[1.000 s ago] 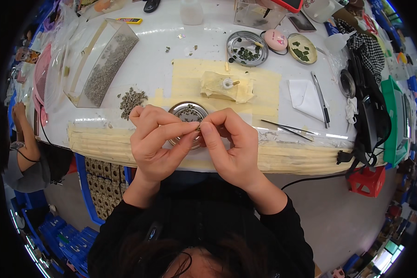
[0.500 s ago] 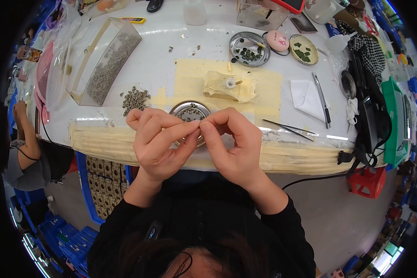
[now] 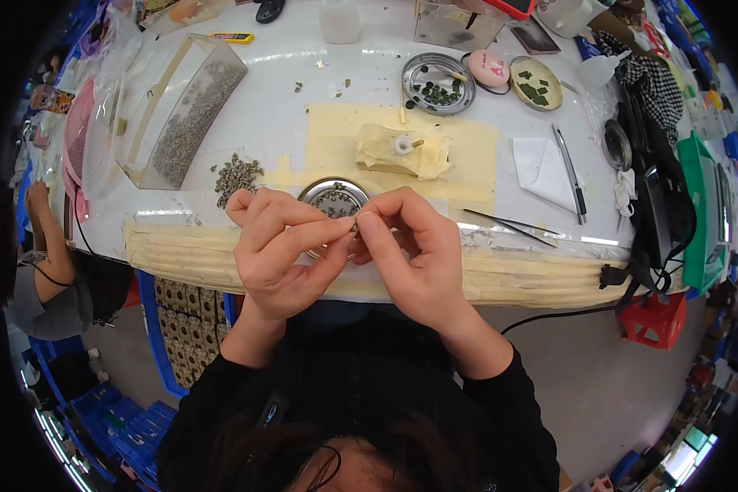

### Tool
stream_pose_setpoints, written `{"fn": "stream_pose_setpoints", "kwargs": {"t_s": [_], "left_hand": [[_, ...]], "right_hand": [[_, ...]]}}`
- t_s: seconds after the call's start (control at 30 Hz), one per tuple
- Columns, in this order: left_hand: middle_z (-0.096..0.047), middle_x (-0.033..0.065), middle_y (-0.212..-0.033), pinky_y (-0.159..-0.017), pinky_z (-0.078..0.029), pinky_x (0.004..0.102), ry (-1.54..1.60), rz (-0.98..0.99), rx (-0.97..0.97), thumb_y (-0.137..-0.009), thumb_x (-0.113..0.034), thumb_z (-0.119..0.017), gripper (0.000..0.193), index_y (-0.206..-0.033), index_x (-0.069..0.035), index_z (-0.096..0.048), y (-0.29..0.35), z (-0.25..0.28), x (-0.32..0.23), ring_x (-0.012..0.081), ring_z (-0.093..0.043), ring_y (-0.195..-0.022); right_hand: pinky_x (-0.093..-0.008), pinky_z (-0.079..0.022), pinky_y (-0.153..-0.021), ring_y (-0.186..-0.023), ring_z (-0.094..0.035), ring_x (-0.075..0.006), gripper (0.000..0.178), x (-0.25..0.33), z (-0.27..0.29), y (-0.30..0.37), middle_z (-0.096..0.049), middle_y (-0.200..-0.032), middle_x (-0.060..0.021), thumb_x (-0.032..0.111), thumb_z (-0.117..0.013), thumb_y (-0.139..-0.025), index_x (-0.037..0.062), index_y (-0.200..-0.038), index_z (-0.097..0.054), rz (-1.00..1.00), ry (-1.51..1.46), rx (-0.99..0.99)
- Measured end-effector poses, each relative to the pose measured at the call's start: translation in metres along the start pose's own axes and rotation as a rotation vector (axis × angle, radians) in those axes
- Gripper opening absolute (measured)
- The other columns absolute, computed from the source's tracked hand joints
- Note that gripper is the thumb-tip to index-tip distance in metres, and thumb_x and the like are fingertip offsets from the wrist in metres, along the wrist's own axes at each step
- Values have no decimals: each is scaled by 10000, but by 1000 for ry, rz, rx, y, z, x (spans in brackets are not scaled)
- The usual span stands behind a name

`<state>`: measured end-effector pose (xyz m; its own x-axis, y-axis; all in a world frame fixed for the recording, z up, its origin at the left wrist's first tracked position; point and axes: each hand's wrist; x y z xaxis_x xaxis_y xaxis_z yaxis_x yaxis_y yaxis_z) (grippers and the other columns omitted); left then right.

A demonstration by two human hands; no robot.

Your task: Picking and assembling small metal components on a workbench in a factory setting.

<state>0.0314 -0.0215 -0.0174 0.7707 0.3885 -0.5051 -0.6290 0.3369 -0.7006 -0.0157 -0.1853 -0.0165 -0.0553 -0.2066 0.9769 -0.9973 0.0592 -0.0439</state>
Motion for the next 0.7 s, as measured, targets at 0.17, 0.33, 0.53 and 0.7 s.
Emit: {"fn": "stream_pose_setpoints", "kwargs": {"t_s": [0.17, 0.33, 0.53, 0.7], "left_hand": [[-617, -60, -795, -765, -260, 350, -65, -10, -23, -595, -90, -816, 294, -871, -147, -736, 0, -2, -2, 131, -544, -712], [-604, -81, -784, -764, -248, 373, -138, -12, -14, -628, -122, -800, 279, -895, -162, -732, 1, -5, -2, 121, -547, -714], [-605, -74, -768, -759, -251, 359, 22, 19, -41, -613, -92, -809, 274, -869, -157, -736, 1, -5, 3, 125, -540, -710], [-607, -75, -763, -754, -251, 351, 81, 29, 20, -616, -83, -815, 282, -878, -159, -748, 1, -1, 3, 126, -533, -708]], "right_hand": [[-254, -553, -655, -693, -662, -127, 43, -5, -7, 1, -665, -801, -76, 9, -647, -914, -26, -912, -623, 213, 252, -112], [-256, -542, -631, -680, -665, -145, 72, -7, -10, -4, -661, -814, -96, -30, -702, -848, -21, -869, -633, 603, 728, -185], [-249, -539, -634, -698, -642, -109, 66, -4, -7, 2, -653, -803, -54, 29, -627, -940, -20, -930, -583, 75, 31, -87], [-227, -534, -656, -695, -632, -93, 141, 2, 4, 0, -646, -797, -53, 120, -558, -1004, -10, -950, -561, -69, -100, 66]]}}
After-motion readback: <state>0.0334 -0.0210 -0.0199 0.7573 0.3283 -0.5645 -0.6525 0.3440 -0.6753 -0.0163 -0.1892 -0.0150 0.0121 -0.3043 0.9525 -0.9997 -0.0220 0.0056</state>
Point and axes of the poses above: each hand's wrist, its own y-axis away from the middle knuckle, its own z-axis out of the back of the hand, x = y × z
